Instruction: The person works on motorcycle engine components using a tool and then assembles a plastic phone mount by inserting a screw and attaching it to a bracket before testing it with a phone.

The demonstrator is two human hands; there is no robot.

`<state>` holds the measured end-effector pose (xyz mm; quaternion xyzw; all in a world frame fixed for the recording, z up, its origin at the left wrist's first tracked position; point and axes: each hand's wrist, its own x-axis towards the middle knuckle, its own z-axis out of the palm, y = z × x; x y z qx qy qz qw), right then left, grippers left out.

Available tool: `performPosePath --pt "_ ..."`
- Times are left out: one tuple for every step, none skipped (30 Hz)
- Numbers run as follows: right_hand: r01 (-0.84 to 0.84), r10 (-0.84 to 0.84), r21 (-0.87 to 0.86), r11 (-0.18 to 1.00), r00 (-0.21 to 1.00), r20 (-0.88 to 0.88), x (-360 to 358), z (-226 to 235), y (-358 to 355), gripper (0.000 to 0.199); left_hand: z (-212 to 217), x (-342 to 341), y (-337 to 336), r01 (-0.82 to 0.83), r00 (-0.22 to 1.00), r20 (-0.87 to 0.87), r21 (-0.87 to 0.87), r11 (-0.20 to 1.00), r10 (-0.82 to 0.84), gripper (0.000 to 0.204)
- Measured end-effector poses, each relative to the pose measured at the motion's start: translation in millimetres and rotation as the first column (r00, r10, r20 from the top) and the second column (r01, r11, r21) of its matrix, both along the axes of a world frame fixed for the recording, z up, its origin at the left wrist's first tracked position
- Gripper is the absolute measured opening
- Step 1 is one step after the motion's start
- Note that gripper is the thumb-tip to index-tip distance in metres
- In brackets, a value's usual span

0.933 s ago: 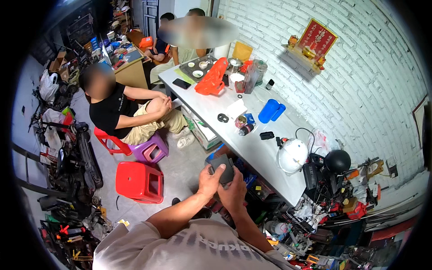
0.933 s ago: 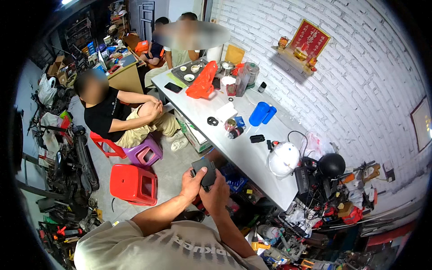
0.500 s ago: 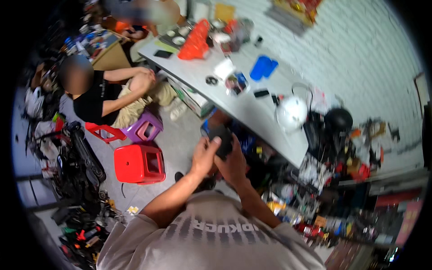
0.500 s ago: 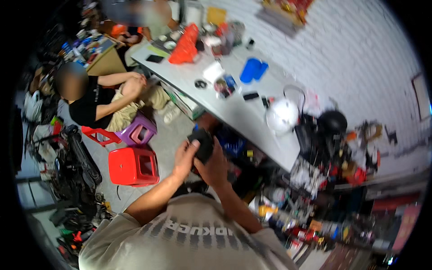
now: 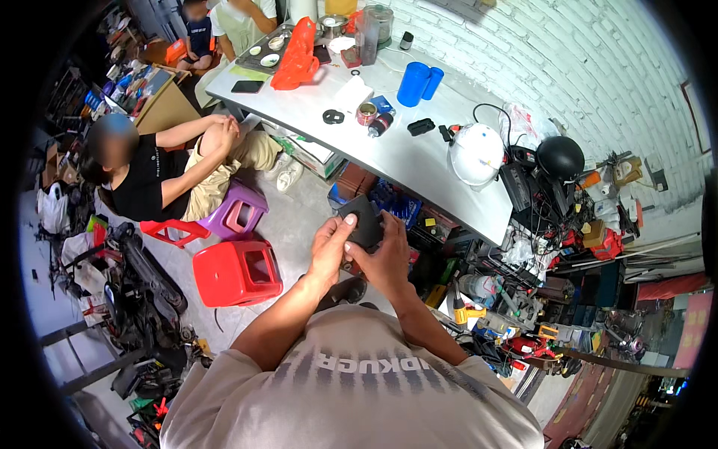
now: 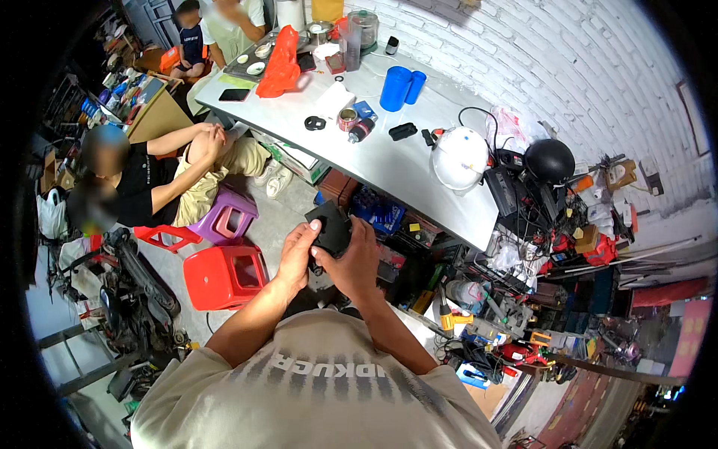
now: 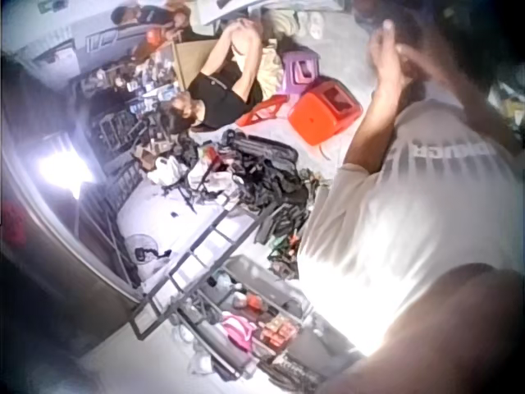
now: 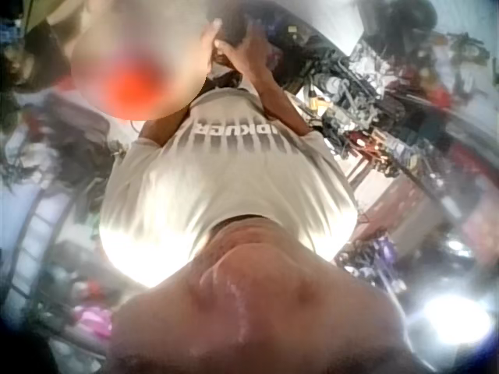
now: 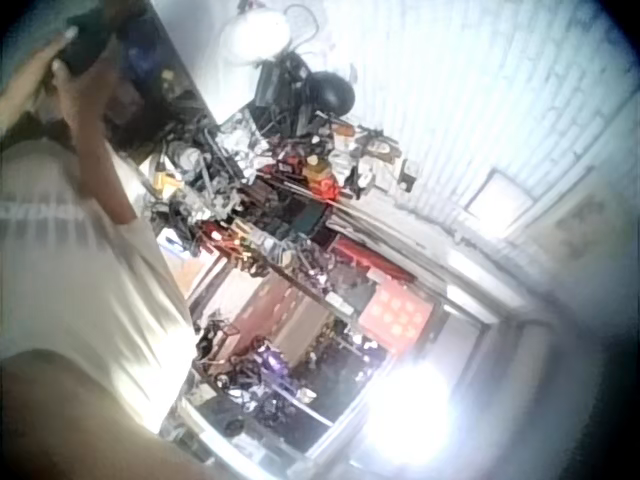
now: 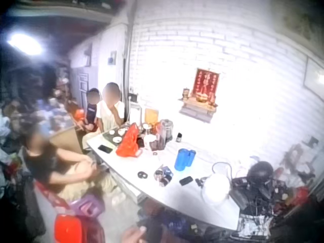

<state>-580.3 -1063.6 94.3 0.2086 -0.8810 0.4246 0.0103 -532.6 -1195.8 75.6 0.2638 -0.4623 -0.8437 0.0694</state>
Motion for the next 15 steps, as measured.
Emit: performPosePath --pt "0.006 -0.006 -0.005 1.000 1.000 -0.023 -1 0 -1 0.087 0 0 -2 0.020 1.000 0.004 -0.004 1.000 -0.020 0.038" --pt "0.010 -0.011 -0.011 1.000 0.999 -0.046 -2 -1 -3 0.081 0 -1 -3 0.022 1.000 0.019 -0.023 0.999 -0.021 0.039" --pt "0.013 -0.014 -0.020 1.000 0.997 -0.073 -5 -2 -6 0.075 1 -1 -4 0.023 0.999 0.034 -0.027 0.999 -0.022 0.039" --pt "0.007 -0.007 -0.011 1.000 1.000 -0.027 -6 -5 -7 0.073 3 0 -5 0.023 0.999 0.049 -0.031 0.999 -0.022 0.039" --pt "-0.001 0.001 -0.001 1.000 1.000 0.019 -7 -10 -8 0.072 5 1 -8 0.022 0.998 0.065 -0.035 0.999 -0.019 0.039" --pt "-0.009 0.009 0.005 1.000 0.998 0.067 -7 -10 -12 0.070 6 4 -11 0.029 0.998 0.052 -0.016 0.999 -0.028 0.040" --pt "-0.024 0.023 0.015 1.000 0.999 0.049 -8 -10 -19 0.068 7 6 -17 0.015 0.999 0.039 -0.006 1.000 -0.014 0.041" --pt "-0.039 0.038 0.025 0.999 0.999 0.031 -9 -9 -27 0.067 6 8 -24 0.001 1.000 0.026 0.004 1.000 -0.001 0.041" --pt "-0.048 0.047 0.040 0.998 0.999 0.018 -6 -8 -33 0.065 4 11 -29 -0.008 1.000 0.019 0.019 1.000 0.007 0.042" --pt "-0.073 0.072 0.033 0.997 0.997 0.041 -6 -7 -42 0.066 2 14 -37 -0.036 0.999 0.009 0.032 0.999 0.036 0.043" --pt "-0.097 0.096 0.026 0.995 0.993 0.064 -6 -5 -54 0.066 -1 17 -47 -0.064 0.998 0.000 0.046 0.997 0.064 0.044" --pt "-0.118 0.116 0.020 0.993 0.989 0.090 -6 -3 -64 0.066 -4 20 -57 -0.088 0.996 -0.006 0.061 0.994 0.089 0.045" --pt "-0.152 0.153 -0.018 0.988 0.982 0.109 -7 -1 -74 0.068 -6 21 -69 -0.115 0.992 0.046 0.038 0.993 0.113 0.052" --pt "-0.184 0.189 -0.056 0.981 0.974 0.127 -8 2 -84 0.069 -8 23 -83 -0.141 0.989 0.058 0.076 0.987 0.137 0.055" --pt "-0.204 0.216 -0.094 0.974 0.965 0.147 -8 2 -93 0.071 -4 22 -97 -0.160 0.986 0.075 0.115 0.980 0.152 0.059"
